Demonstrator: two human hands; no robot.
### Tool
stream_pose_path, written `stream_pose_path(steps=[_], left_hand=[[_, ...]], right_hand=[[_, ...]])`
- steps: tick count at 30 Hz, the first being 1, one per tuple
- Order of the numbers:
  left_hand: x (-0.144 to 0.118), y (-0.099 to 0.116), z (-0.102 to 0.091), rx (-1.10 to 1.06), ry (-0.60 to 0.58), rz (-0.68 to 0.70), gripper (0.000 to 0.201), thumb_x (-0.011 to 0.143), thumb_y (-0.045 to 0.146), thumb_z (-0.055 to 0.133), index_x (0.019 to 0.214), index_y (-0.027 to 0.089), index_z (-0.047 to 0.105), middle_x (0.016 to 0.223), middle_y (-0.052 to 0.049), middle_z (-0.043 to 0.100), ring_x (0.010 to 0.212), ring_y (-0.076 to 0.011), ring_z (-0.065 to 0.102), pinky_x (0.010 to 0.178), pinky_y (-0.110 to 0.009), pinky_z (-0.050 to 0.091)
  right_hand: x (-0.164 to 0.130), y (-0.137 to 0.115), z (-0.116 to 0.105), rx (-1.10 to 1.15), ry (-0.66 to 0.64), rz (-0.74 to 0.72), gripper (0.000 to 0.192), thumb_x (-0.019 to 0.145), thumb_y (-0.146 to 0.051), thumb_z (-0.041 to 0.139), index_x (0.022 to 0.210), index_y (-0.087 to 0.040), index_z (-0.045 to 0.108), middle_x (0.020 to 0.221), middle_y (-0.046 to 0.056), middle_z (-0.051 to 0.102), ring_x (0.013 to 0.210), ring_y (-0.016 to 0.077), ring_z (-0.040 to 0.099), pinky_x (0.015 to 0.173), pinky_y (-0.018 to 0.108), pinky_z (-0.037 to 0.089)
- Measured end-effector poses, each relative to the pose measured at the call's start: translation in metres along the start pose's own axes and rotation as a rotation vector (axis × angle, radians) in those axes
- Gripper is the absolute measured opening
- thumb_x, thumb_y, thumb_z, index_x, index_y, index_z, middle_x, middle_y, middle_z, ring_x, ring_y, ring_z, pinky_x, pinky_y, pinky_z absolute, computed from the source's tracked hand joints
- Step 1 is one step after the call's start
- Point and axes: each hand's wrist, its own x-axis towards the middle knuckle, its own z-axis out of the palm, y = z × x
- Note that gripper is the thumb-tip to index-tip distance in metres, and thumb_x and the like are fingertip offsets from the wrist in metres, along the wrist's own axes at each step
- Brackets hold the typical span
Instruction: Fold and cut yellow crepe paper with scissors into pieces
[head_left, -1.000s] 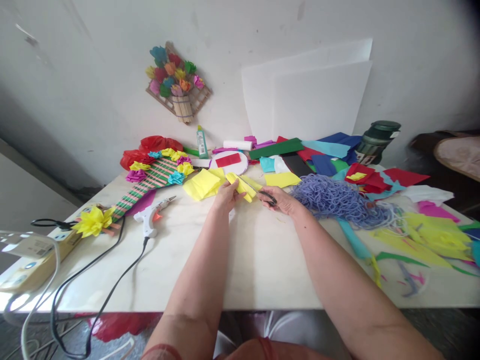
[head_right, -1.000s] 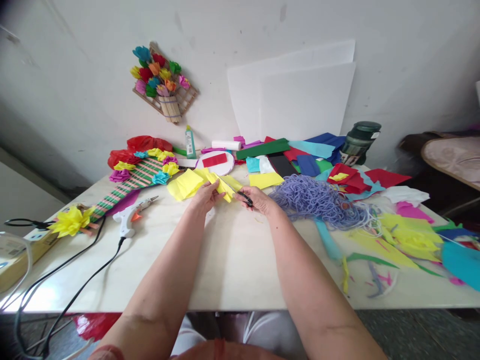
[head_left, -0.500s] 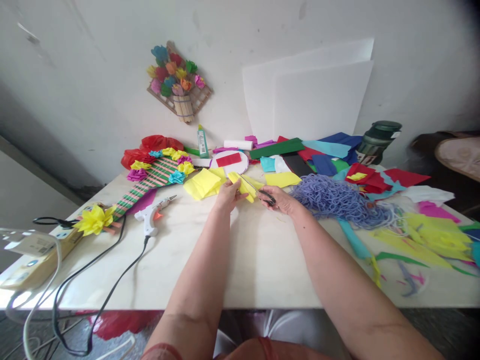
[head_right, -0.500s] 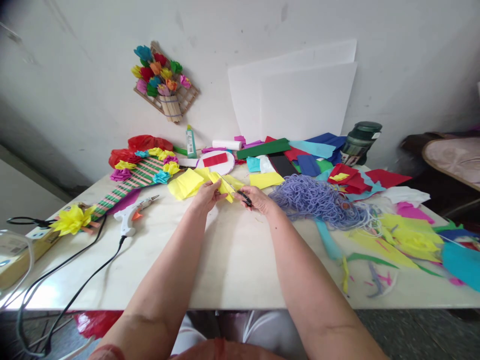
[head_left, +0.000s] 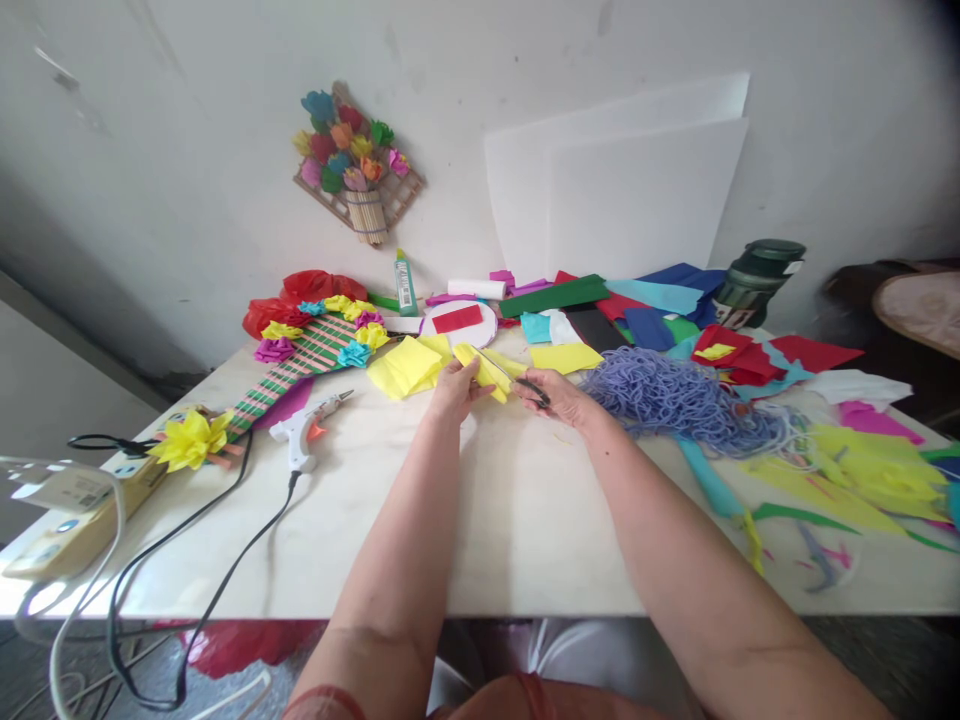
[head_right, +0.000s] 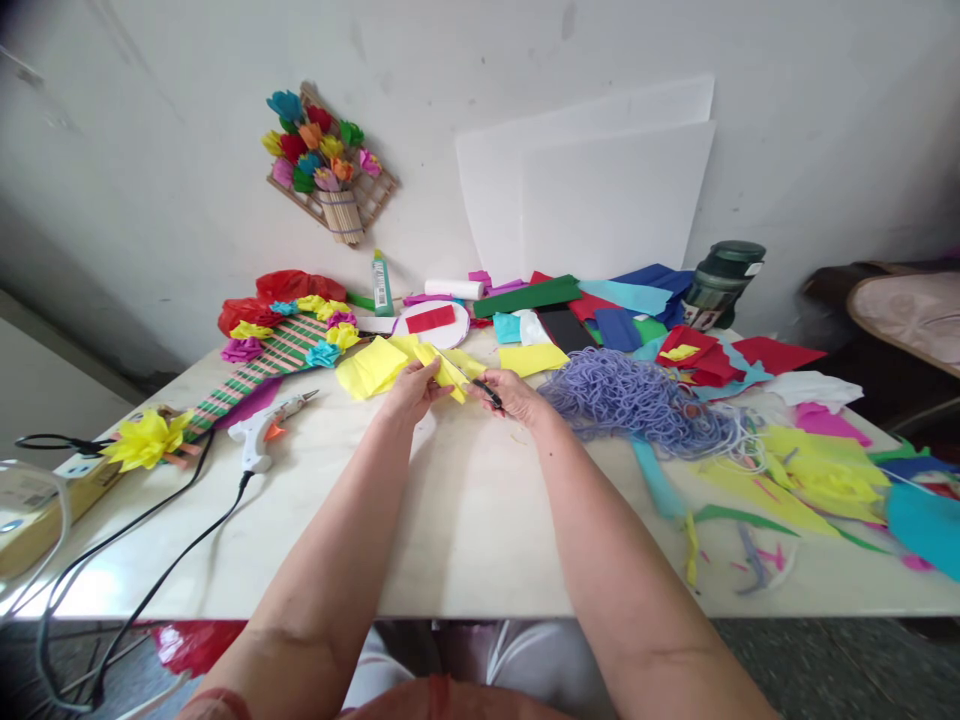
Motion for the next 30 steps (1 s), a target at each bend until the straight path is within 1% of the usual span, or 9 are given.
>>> stream_pose_path(steps=[8,12,18,21,26,30], left_hand=[[-0.0001,0.001,-0.0011,-0.013,0.008,0.012,0.008,0.076,0.016,0.056,0.083,0.012,0.054,0.067,-0.003,0.059,0.055,-0.0084,0.058,0.058,-0.024,0.054],[-0.0005,0.0004,-0.0007,-0.019,0.017,0.019,0.006,0.077,0.015,0.054,0.082,0.011,0.053,0.068,-0.003,0.059,0.053,-0.0074,0.057,0.058,-0.024,0.054],[-0.0011,0.0003,-0.0007,-0.008,0.007,0.013,0.01,0.076,0.017,0.055,0.085,0.013,0.052,0.071,-0.003,0.061,0.056,-0.0092,0.059,0.058,-0.024,0.054],[-0.0014,0.0001,-0.0013,-0.022,-0.011,0.007,0.01,0.076,0.016,0.055,0.085,0.013,0.052,0.069,-0.003,0.06,0.054,-0.0093,0.058,0.057,-0.025,0.054],[-0.0018,-0.0019,-0.0015,-0.03,-0.049,0.004,0.009,0.076,0.016,0.055,0.084,0.012,0.053,0.067,-0.003,0.06,0.053,-0.0089,0.058,0.053,-0.022,0.053],[-0.0011,-0.0045,-0.0021,-0.018,-0.092,-0.001,0.013,0.076,0.018,0.056,0.087,0.012,0.056,0.072,-0.005,0.062,0.054,-0.0094,0.058,0.052,-0.021,0.053]], right_hand=[[0.0082,0.0091,-0.0017,-0.028,0.039,0.024,0.027,0.062,-0.038,0.064,0.074,-0.015,0.052,0.044,-0.007,0.042,0.033,0.0029,0.028,0.031,0.018,0.019],[0.0079,0.0094,-0.0014,-0.016,0.03,0.011,0.026,0.061,-0.035,0.064,0.071,-0.015,0.051,0.045,-0.007,0.043,0.034,0.0026,0.029,0.031,0.017,0.02],[0.0011,0.0025,-0.0007,0.001,-0.003,0.022,0.029,0.064,-0.042,0.059,0.067,-0.016,0.047,0.046,-0.007,0.042,0.036,0.0032,0.031,0.031,0.016,0.02],[-0.001,0.0004,-0.001,0.006,-0.022,0.048,0.028,0.062,-0.042,0.06,0.066,-0.017,0.045,0.046,-0.007,0.042,0.036,0.0033,0.032,0.032,0.016,0.02],[0.0004,0.0023,-0.0027,0.027,-0.029,0.077,0.03,0.06,-0.042,0.062,0.069,-0.017,0.047,0.045,-0.007,0.044,0.034,0.0033,0.031,0.032,0.016,0.021],[0.0018,0.0043,-0.0033,0.051,-0.022,0.083,0.03,0.062,-0.042,0.062,0.07,-0.017,0.049,0.046,-0.006,0.045,0.035,0.0036,0.032,0.031,0.017,0.021]])
